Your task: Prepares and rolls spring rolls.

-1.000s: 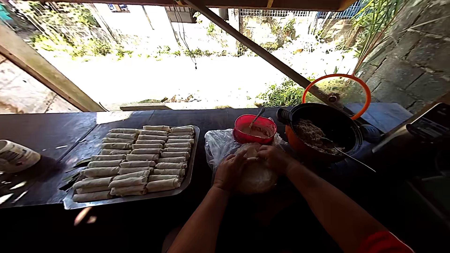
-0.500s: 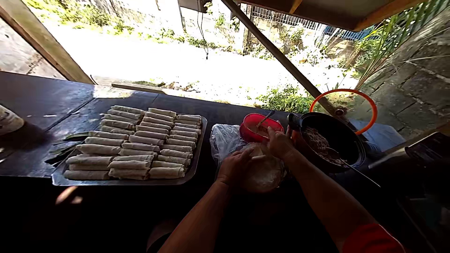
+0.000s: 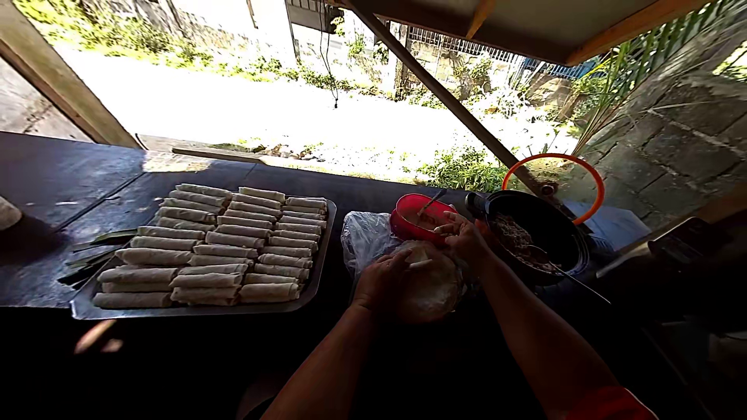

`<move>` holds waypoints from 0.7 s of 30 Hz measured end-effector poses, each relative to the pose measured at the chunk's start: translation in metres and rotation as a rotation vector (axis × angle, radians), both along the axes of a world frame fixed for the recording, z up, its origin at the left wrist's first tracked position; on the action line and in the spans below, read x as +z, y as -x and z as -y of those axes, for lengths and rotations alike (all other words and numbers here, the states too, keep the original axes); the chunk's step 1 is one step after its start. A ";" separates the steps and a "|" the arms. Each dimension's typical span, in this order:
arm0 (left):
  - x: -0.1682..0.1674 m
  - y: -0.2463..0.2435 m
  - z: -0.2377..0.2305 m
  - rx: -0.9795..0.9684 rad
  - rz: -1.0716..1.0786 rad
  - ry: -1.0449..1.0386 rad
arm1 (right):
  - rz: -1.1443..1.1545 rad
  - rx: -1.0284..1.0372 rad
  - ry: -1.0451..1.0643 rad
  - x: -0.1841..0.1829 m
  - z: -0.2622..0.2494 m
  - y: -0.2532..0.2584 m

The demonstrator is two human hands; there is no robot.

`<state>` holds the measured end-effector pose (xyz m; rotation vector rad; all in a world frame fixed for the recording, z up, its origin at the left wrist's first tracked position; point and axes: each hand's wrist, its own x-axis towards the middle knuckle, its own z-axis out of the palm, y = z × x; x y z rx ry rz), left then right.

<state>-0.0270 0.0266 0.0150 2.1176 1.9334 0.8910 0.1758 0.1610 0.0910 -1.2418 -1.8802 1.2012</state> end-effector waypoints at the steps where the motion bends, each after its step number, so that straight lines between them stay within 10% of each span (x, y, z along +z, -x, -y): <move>1: 0.001 0.000 0.000 -0.003 0.001 0.001 | -0.023 -0.003 0.003 0.002 0.002 -0.002; 21: 0.003 0.004 -0.002 0.040 0.062 0.112 | 0.719 0.488 -0.794 -0.030 0.041 0.031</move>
